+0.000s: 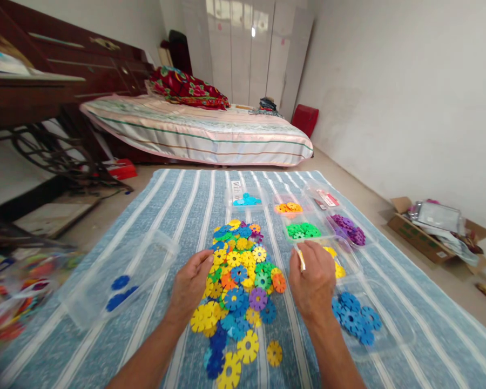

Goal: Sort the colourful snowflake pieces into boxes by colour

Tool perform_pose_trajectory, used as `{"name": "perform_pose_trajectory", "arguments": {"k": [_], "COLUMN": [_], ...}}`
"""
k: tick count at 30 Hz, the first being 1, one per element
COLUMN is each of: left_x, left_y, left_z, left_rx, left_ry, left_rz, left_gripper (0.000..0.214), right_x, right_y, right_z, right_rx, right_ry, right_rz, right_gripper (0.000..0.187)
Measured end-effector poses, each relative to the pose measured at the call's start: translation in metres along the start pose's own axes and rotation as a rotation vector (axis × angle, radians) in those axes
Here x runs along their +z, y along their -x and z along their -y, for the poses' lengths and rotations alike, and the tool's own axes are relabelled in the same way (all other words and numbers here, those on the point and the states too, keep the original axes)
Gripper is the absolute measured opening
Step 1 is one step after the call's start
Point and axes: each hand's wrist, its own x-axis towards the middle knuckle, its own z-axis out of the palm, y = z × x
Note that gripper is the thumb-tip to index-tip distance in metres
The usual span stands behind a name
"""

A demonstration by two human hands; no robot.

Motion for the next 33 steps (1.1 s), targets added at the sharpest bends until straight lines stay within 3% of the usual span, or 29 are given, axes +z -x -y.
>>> {"name": "perform_pose_trajectory", "arguments": {"k": [4, 8, 13, 22, 28, 33], "left_x": [0.000, 0.001, 0.001, 0.001, 0.000, 0.001], "left_y": [0.000, -0.001, -0.001, -0.006, -0.005, -0.005], "left_z": [0.002, 0.003, 0.003, 0.012, 0.009, 0.010], "left_rx": [-0.014, -0.022, -0.011, -0.004, -0.014, 0.001], "left_ry": [0.031, 0.037, 0.005, -0.012, -0.013, -0.015], "left_rz": [-0.001, 0.000, -0.010, 0.007, 0.018, 0.003], "left_gripper": [0.036, 0.038, 0.036, 0.039, 0.040, 0.038], "right_x": [0.010, 0.013, 0.011, 0.012, 0.009, 0.001], "right_y": [0.021, 0.037, 0.047, 0.050, 0.049, 0.034], "right_z": [0.022, 0.033, 0.034, 0.040, 0.043, 0.041], "right_rx": [-0.037, 0.042, 0.123, 0.141, 0.170, 0.132], "right_ry": [-0.185, -0.184, -0.146, -0.201, -0.272, -0.328], "right_rz": [0.203, 0.450, 0.593, 0.569, 0.589, 0.563], "right_gripper": [0.016, 0.017, 0.021, 0.023, 0.010, 0.013]}}
